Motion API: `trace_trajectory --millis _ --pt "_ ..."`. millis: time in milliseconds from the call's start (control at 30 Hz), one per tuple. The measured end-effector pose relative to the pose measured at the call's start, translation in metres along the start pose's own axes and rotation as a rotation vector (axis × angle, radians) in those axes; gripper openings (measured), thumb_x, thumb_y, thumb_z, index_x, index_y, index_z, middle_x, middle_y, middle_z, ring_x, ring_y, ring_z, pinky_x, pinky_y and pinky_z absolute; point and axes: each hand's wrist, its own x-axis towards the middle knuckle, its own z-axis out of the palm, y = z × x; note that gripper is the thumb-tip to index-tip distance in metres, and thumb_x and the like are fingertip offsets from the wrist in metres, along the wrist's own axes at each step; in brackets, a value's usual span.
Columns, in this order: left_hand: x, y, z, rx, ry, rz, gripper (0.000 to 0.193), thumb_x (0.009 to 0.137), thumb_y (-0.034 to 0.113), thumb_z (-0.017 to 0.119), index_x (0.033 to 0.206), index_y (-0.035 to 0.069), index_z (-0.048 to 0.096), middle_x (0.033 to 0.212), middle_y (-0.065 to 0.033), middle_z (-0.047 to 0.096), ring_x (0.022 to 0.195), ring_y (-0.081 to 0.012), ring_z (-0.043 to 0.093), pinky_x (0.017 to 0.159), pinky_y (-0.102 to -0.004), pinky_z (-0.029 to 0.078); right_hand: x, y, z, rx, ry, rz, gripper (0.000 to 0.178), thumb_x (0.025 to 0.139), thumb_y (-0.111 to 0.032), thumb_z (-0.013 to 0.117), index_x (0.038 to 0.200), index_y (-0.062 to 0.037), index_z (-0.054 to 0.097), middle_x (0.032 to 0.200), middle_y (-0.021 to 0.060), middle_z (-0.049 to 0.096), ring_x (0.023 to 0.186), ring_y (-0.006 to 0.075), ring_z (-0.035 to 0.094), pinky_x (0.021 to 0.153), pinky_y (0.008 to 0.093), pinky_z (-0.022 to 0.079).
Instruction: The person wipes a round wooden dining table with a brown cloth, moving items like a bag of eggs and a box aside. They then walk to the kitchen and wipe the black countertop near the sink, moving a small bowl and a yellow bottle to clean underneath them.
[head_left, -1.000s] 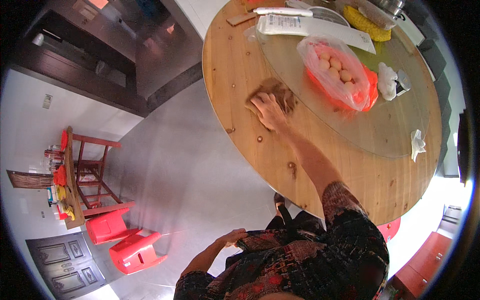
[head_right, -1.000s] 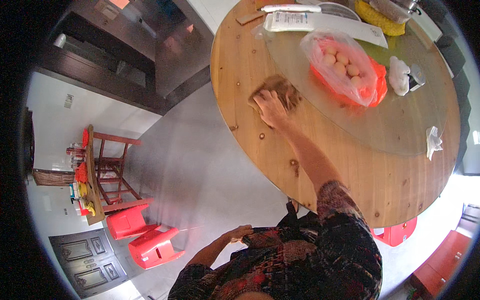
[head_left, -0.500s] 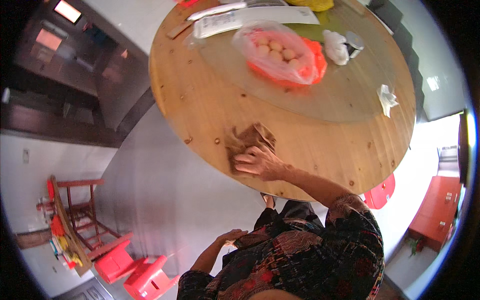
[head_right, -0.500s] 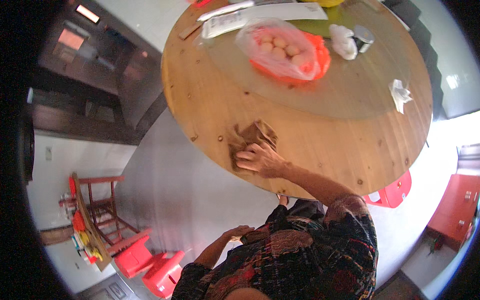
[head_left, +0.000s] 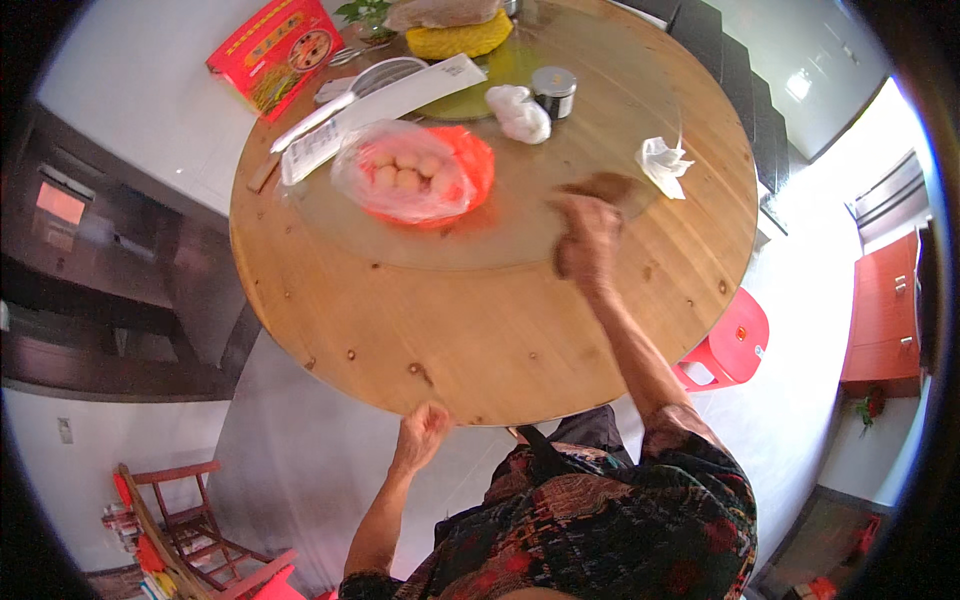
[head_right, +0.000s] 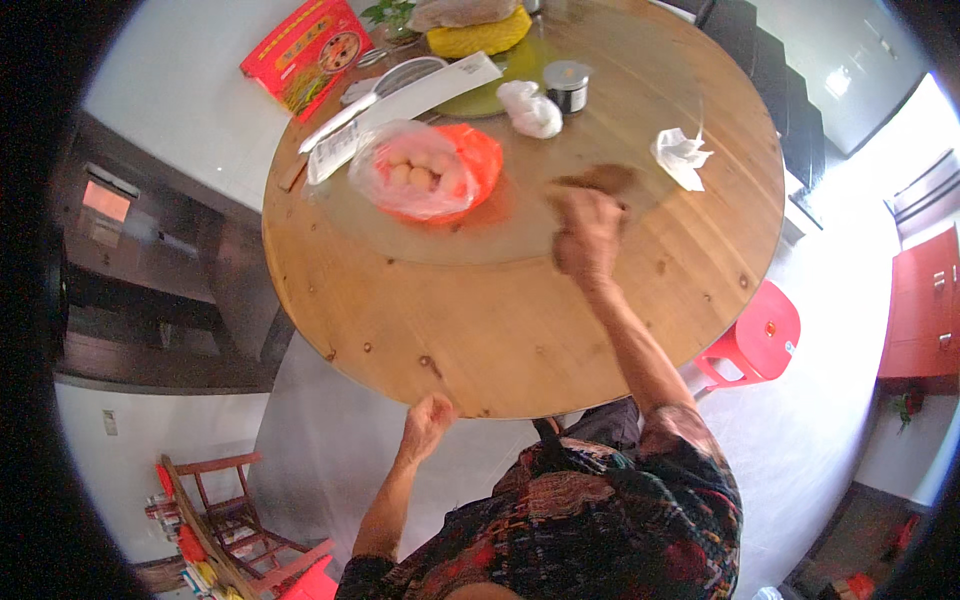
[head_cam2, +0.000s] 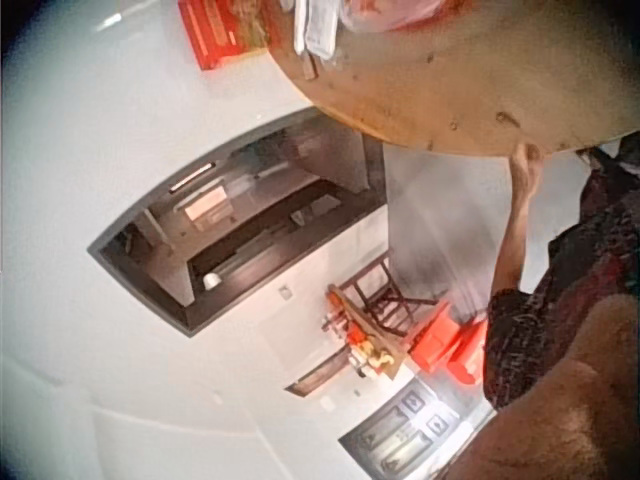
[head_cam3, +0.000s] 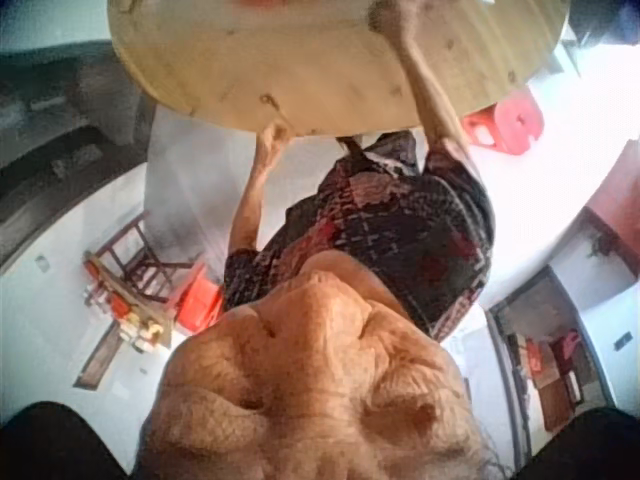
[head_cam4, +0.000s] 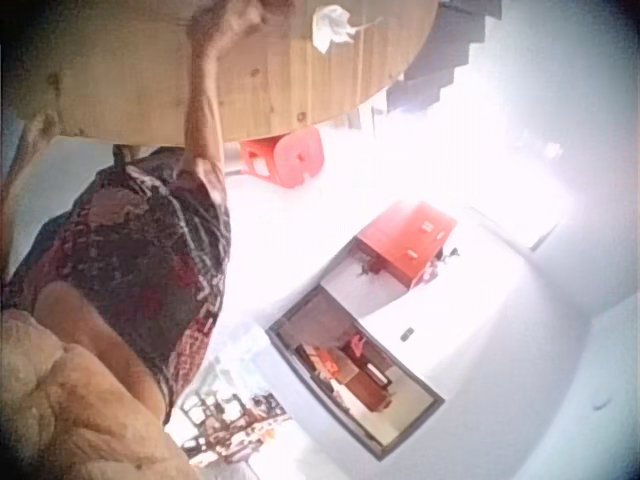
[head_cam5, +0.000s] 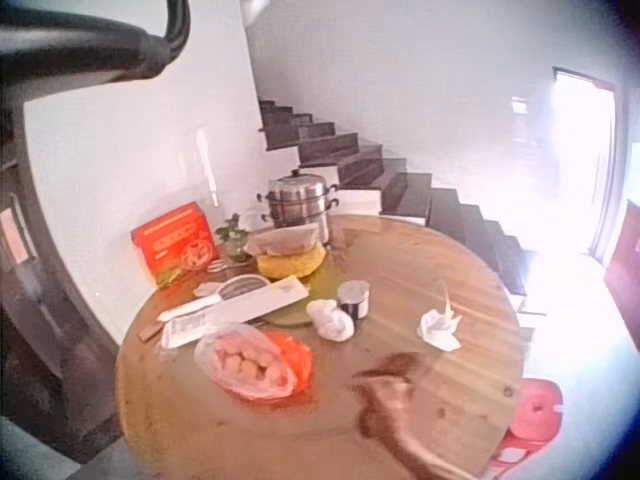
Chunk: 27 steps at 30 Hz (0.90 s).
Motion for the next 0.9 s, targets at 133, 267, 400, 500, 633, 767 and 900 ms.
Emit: trace_trajectory --millis 133,267,400,500,633,767,900 --pt "0.077 0.084 0.05 0.199 0.232 0.31 0.02 0.083 0.009 0.063 0.101 0.004 0.056 0.103 -0.0124 0.057 0.101 -0.0266 0.054 0.082 -0.0361 0.046 -0.02 -0.008 0.076 0.191 -0.243 -0.214 0.031 0.073 -0.009 0.059 0.103 -0.0168 0.062 0.111 0.006 0.054 0.102 0.0309 0.049 0.081 0.0426 0.042" --pt "0.121 0.12 0.105 0.289 0.312 0.408 0.039 0.081 0.009 0.066 0.117 0.004 0.052 0.119 -0.0165 0.05 0.113 -0.0342 0.046 0.093 -0.0412 0.041 -0.007 0.018 0.067 0.044 -0.429 -0.283 0.026 0.077 -0.019 0.058 0.102 -0.0226 0.064 0.113 -0.0009 0.053 0.113 0.025 0.043 0.087 0.0475 0.035" --pt "0.14 0.136 0.146 0.368 0.32 0.478 0.05 0.081 0.011 0.067 0.126 0.003 0.047 0.125 -0.0197 0.045 0.115 -0.0377 0.043 0.097 -0.045 0.038 0.041 0.091 0.053 -0.102 -0.545 -0.123 0.03 0.079 -0.016 0.057 0.106 -0.0263 0.064 0.121 -0.0066 0.054 0.119 0.0236 0.043 0.088 0.0499 0.03" --pt "0.15 0.136 0.173 0.403 0.335 0.467 0.052 0.082 0.014 0.066 0.128 0.003 0.045 0.125 -0.0202 0.046 0.115 -0.0378 0.043 0.097 -0.0456 0.037 0.07 0.14 0.051 -0.171 -0.404 -0.003 0.032 0.08 -0.015 0.056 0.11 -0.0264 0.062 0.121 -0.0039 0.055 0.12 0.0257 0.043 0.088 0.0523 0.031" --pt "0.164 0.16 0.189 0.357 0.393 0.372 0.052 0.082 0.015 0.066 0.128 0.002 0.043 0.123 -0.0206 0.047 0.114 -0.038 0.044 0.096 -0.0462 0.037 0.07 0.15 0.039 -0.212 -0.433 -0.055 0.027 0.081 -0.016 0.055 0.105 -0.0253 0.061 0.111 0.0012 0.054 0.111 0.029 0.043 0.081 0.0517 0.036" --pt "0.201 0.2 0.203 0.362 0.497 0.405 0.051 0.084 0.015 0.065 0.127 0.001 0.04 0.12 -0.0201 0.047 0.113 -0.0374 0.044 0.096 -0.0466 0.036 0.021 0.151 -0.007 0.007 -0.376 -0.389 0.029 0.073 -0.022 0.061 0.101 -0.0215 0.057 0.102 0.0042 0.048 0.098 0.0262 0.044 0.071 0.0449 0.037" --pt "0.255 0.243 0.234 0.388 0.471 0.542 0.055 0.084 0.012 0.064 0.132 0.003 0.039 0.129 -0.0194 0.043 0.119 -0.0388 0.041 0.1 -0.0475 0.034 -0.031 0.189 -0.069 0.152 -0.532 -0.46 0.035 0.072 -0.021 0.061 0.107 -0.0224 0.059 0.105 0.0047 0.048 0.09 0.0228 0.046 0.07 0.0362 0.039"
